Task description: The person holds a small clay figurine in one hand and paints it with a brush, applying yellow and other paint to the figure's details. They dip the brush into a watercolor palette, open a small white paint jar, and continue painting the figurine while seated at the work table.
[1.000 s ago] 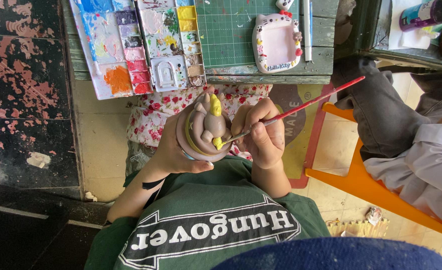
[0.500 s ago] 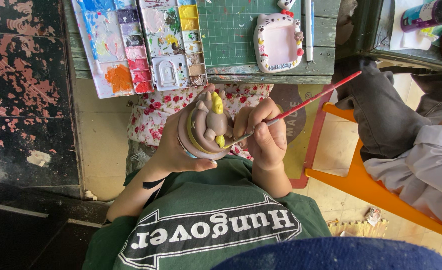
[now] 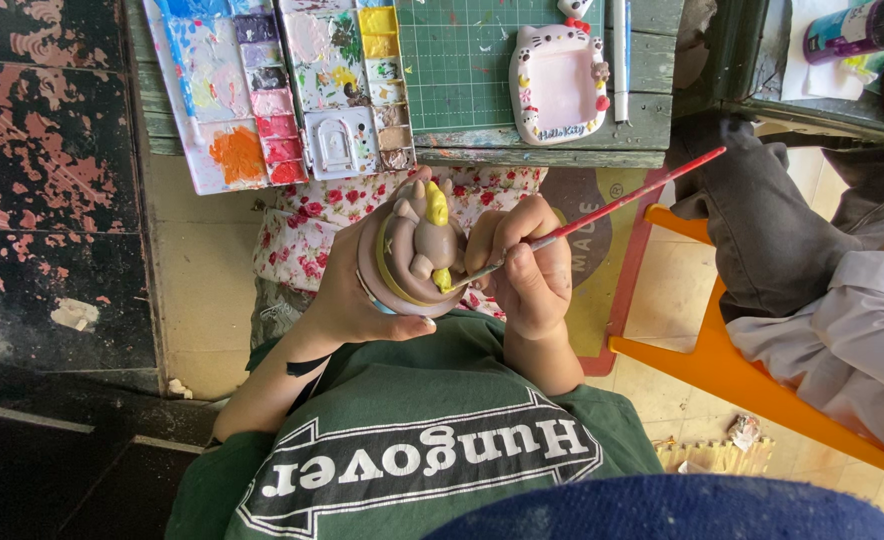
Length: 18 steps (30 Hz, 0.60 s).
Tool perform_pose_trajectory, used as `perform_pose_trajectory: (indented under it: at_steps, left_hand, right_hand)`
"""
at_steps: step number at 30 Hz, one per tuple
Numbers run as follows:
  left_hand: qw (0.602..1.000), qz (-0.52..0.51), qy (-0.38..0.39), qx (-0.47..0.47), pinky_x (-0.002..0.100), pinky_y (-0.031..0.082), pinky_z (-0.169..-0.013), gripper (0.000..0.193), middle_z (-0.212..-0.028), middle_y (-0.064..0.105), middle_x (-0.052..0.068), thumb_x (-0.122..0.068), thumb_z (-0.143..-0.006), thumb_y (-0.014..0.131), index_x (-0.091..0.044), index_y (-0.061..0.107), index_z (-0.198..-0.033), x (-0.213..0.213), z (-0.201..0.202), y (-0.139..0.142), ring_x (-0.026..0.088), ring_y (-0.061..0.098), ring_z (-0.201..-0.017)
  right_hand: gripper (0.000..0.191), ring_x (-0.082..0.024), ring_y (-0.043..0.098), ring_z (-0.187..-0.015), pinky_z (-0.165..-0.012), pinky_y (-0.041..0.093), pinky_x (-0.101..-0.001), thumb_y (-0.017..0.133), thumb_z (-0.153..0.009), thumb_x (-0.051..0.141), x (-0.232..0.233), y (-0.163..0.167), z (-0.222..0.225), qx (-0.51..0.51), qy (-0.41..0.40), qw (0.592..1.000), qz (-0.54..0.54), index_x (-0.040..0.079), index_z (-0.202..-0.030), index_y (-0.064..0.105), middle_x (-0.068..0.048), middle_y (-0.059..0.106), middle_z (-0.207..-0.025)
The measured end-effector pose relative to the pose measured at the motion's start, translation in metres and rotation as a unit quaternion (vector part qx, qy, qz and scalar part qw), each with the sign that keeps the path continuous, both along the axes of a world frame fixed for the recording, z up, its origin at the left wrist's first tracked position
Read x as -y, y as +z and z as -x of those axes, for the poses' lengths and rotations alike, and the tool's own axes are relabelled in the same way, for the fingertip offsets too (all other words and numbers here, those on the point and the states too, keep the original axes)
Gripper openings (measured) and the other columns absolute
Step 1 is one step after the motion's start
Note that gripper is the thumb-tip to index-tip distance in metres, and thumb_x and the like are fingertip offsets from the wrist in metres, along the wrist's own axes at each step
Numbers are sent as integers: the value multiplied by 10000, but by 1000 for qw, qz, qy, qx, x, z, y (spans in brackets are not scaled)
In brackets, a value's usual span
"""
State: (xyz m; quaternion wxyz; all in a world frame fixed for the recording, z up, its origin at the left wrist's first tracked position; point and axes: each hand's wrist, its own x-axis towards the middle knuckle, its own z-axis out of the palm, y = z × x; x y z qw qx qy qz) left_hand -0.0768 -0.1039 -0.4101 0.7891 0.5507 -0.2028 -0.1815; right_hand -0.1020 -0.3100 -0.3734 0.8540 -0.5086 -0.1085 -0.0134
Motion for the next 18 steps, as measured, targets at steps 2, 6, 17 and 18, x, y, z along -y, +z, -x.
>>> perform_pose_trajectory:
  at_steps: [2, 6, 17, 18]
  left_hand:
    - [1000, -1, 2, 6, 403, 408, -1297, 1166, -1687, 389, 217, -461, -720, 924, 68, 364, -1595, 0, 1, -1, 251, 507, -1469]
    - [1000, -12, 1, 10, 408, 417, -1293, 1178, -1646, 445, 222, -464, -709, 923, 67, 362, -1599, -1, 1, -3, 251, 530, -1449]
    - [1000, 13, 8, 10, 395, 419, -1255, 1123, -1657, 409, 225, -445, -732, 933, 65, 381, -1567, 2, 4, -8, 258, 517, -1446]
    - [1000, 9, 7, 13, 396, 427, -1255, 1105, -1617, 443, 223, -442, -733, 928, 61, 394, -1558, 2, 3, -8, 259, 531, -1439]
  right_hand:
    - [249, -111, 439, -646, -606, 408, -233, 538, -1111, 274, 0, -1, 1, -1, 0, 1000, -5, 61, -1027, 440, -142, 556, -845]
    - [248, -109, 436, -642, -602, 406, -233, 535, -1112, 270, 0, -3, 1, -5, -1, 1000, -11, 58, -1028, 439, -140, 553, -847]
    - [239, -100, 430, -622, -581, 386, -234, 531, -1119, 264, 2, -6, 0, 1, 0, 1000, -12, 59, -1040, 437, -124, 541, -852]
    - [238, -97, 430, -620, -576, 385, -230, 531, -1117, 263, 2, -6, 0, 1, 0, 1000, -14, 59, -1039, 438, -123, 542, -849]
